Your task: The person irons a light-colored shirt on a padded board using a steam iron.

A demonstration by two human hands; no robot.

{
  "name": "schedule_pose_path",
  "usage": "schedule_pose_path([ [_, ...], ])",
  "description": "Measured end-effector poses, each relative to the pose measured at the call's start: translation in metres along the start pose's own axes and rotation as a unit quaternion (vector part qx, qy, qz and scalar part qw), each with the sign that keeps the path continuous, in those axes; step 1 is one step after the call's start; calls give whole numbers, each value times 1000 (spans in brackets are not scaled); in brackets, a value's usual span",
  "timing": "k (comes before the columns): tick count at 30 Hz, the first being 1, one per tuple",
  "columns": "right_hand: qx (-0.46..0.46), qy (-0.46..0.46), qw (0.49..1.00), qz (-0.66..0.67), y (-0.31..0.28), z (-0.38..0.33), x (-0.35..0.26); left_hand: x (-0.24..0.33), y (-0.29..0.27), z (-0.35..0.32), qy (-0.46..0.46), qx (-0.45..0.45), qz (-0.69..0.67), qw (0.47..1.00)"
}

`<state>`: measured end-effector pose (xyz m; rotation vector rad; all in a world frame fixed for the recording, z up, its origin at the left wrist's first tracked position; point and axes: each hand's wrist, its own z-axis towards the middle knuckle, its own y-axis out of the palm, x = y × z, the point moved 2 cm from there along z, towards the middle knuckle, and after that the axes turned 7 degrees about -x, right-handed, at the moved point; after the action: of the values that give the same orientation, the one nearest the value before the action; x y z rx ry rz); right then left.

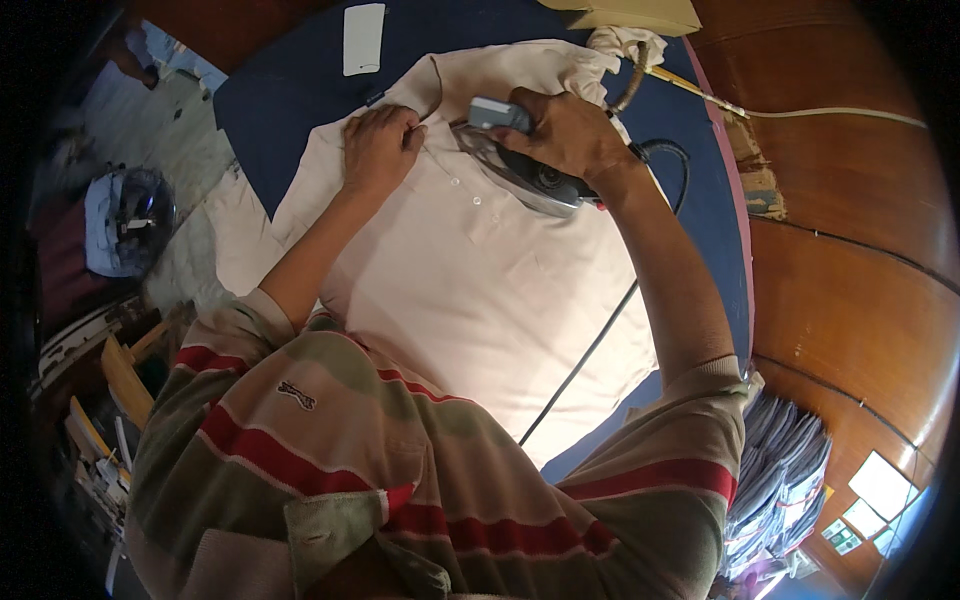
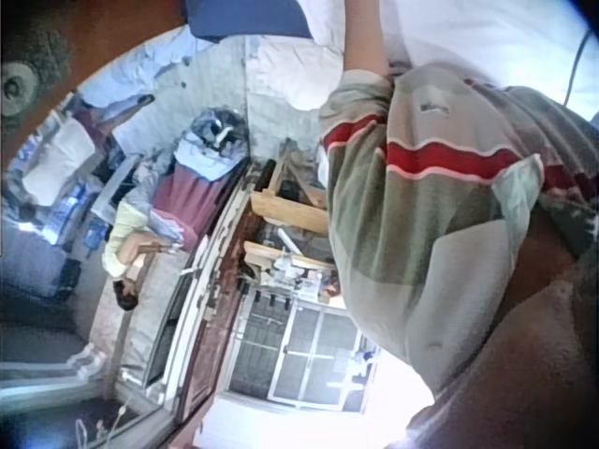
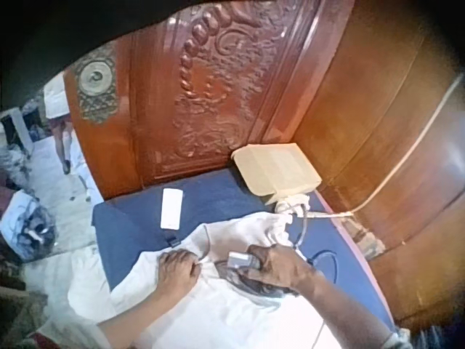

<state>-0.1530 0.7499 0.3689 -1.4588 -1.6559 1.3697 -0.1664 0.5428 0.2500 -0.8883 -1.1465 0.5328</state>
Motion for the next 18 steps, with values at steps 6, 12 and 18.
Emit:
schedule_pose_path([
  [6, 113, 81, 989, 56, -15, 17, 21, 1, -1, -2, 29, 30, -27, 999],
  [12, 96, 123, 987, 45, -25, 16, -27, -12, -39, 21, 126, 45, 33, 990],
  [18, 94, 193, 974, 73, -7, 17, -60, -39, -29, 102, 255, -22, 124, 959],
])
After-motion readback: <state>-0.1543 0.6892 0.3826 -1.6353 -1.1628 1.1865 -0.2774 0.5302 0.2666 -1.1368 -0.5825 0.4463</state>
